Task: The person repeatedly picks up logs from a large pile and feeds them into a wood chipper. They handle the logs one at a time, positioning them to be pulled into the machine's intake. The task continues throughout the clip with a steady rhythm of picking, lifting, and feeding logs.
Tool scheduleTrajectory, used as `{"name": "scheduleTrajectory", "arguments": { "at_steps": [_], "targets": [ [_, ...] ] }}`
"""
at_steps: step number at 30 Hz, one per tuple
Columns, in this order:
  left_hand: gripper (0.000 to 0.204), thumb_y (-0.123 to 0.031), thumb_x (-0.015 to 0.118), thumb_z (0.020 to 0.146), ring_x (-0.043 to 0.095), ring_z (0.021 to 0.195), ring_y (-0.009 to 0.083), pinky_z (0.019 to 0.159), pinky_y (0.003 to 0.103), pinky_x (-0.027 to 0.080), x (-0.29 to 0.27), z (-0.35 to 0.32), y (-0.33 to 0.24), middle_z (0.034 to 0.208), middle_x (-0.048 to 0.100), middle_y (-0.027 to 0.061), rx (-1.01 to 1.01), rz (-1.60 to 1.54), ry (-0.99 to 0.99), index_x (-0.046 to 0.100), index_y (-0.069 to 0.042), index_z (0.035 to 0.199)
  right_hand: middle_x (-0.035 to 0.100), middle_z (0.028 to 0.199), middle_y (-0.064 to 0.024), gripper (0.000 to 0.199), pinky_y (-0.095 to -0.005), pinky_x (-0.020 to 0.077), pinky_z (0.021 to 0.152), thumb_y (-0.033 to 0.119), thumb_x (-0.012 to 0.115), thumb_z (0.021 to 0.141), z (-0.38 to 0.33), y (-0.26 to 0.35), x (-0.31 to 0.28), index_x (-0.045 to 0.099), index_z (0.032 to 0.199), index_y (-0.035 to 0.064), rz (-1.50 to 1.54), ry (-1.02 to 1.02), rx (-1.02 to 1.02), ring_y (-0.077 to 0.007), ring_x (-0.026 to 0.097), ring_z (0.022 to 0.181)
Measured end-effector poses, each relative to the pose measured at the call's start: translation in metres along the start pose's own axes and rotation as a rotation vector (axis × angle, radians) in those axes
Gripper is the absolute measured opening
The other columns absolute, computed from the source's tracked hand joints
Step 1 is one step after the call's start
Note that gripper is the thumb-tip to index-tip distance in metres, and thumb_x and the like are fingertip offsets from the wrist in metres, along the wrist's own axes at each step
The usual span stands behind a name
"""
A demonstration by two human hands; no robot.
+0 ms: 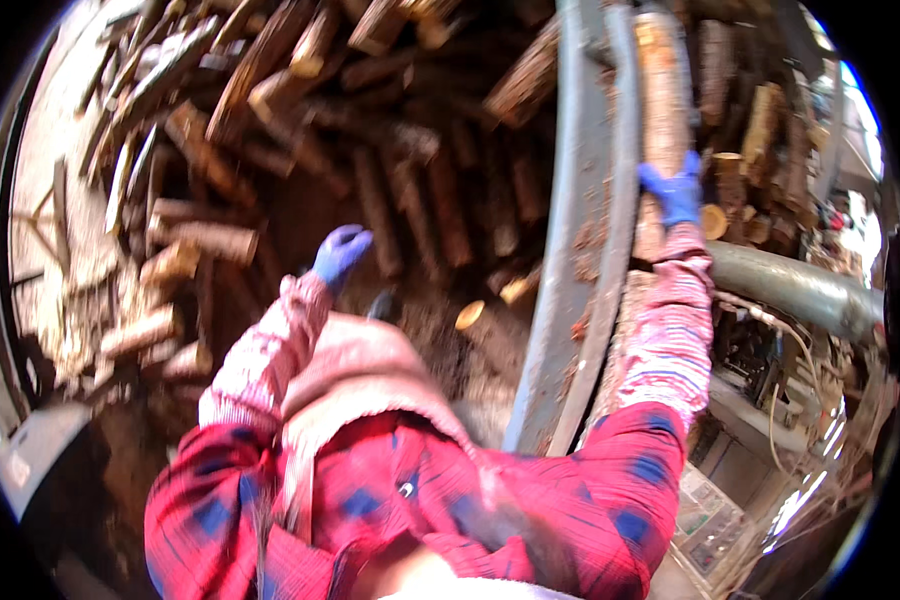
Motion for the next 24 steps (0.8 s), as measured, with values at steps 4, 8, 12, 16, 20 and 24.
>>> {"name": "scheduleTrajectory", "arguments": {
  "at_steps": [4, 8, 12, 16, 20, 24],
  "targets": [
    [0.052, -0.032, 0.073, 0.081, 0.058, 0.099, 0.0184, 0.089, 0.030, 0.046, -0.024, -0.024, 0.033, 0.109, 0.063, 0.0105, -0.169, -0.092, -0.090, 0.058, 0.002, 0.117, 0.053, 0.126, -0.0246, 0.088, -0.0450, 0.0410, 0.099, 0.053, 0.073, 0.069, -0.071, 0.123, -0.019, 0.045, 0.130, -0.0045, -0.533, -0.345, -0.271, -0.0382, 0.052, 0.116],
    [0.048, -0.026, 0.073, 0.082, 0.058, 0.101, 0.0185, 0.091, 0.030, 0.046, -0.051, -0.021, 0.079, 0.111, 0.063, 0.0108, -0.305, -0.077, -0.119, 0.057, 0.003, 0.117, 0.057, 0.118, -0.0237, 0.068, -0.0424, 0.0437, 0.095, 0.042, 0.077, 0.073, -0.154, 0.284, 0.141, 0.054, 0.117, -0.0054, 0.346, 0.162, -0.237, -0.0356, 0.057, 0.107],
    [0.047, -0.028, 0.069, 0.085, 0.058, 0.103, 0.0181, 0.091, 0.029, 0.046, -0.065, -0.001, 0.137, 0.114, 0.063, 0.0110, -0.329, 0.033, -0.015, 0.057, 0.001, 0.120, 0.043, 0.137, -0.0265, 0.106, -0.0429, 0.0337, 0.107, 0.052, 0.077, 0.064, -0.276, 0.196, 0.446, 0.028, 0.142, -0.0002, 0.158, 1.037, 0.283, -0.0390, 0.043, 0.127],
    [0.048, -0.028, 0.061, 0.092, 0.059, 0.101, 0.0162, 0.089, 0.029, 0.047, -0.097, -0.019, 0.222, 0.113, 0.062, 0.0096, -0.617, -0.160, -0.067, 0.047, -0.003, 0.130, 0.028, 0.146, -0.0271, 0.122, -0.0480, 0.0262, 0.111, 0.057, 0.076, 0.062, -0.293, 0.133, 0.618, 0.008, 0.148, 0.0037, 0.039, 0.916, 0.485, -0.0425, 0.030, 0.134],
    [0.044, -0.023, 0.059, 0.092, 0.061, 0.098, 0.0170, 0.088, 0.028, 0.048, -0.121, -0.010, 0.278, 0.111, 0.063, 0.0102, -0.713, -0.324, -0.157, 0.047, -0.003, 0.129, 0.037, 0.140, -0.0285, 0.111, -0.0473, 0.0336, 0.107, 0.063, 0.074, 0.059, -0.210, 0.139, 0.697, 0.031, 0.141, 0.0022, -0.122, 0.475, 0.412, -0.0406, 0.036, 0.131],
    [0.043, -0.017, 0.063, 0.089, 0.060, 0.091, 0.0130, 0.080, 0.024, 0.047, -0.130, 0.026, 0.304, 0.104, 0.065, 0.0083, -0.707, -0.368, -0.227, 0.051, 0.002, 0.125, 0.055, 0.122, -0.0264, 0.106, -0.0436, 0.0462, 0.095, 0.067, 0.078, 0.050, -0.201, 0.091, 0.745, 0.049, 0.126, -0.0011, -0.090, 0.191, 0.401, -0.0369, 0.055, 0.114]
  ]
}}
Point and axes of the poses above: each hand's wrist, its own z-axis towards the middle knuckle, its own x-axis out of the palm, y = z × x, the point moved 6 cm from there along z, towards the middle knuckle
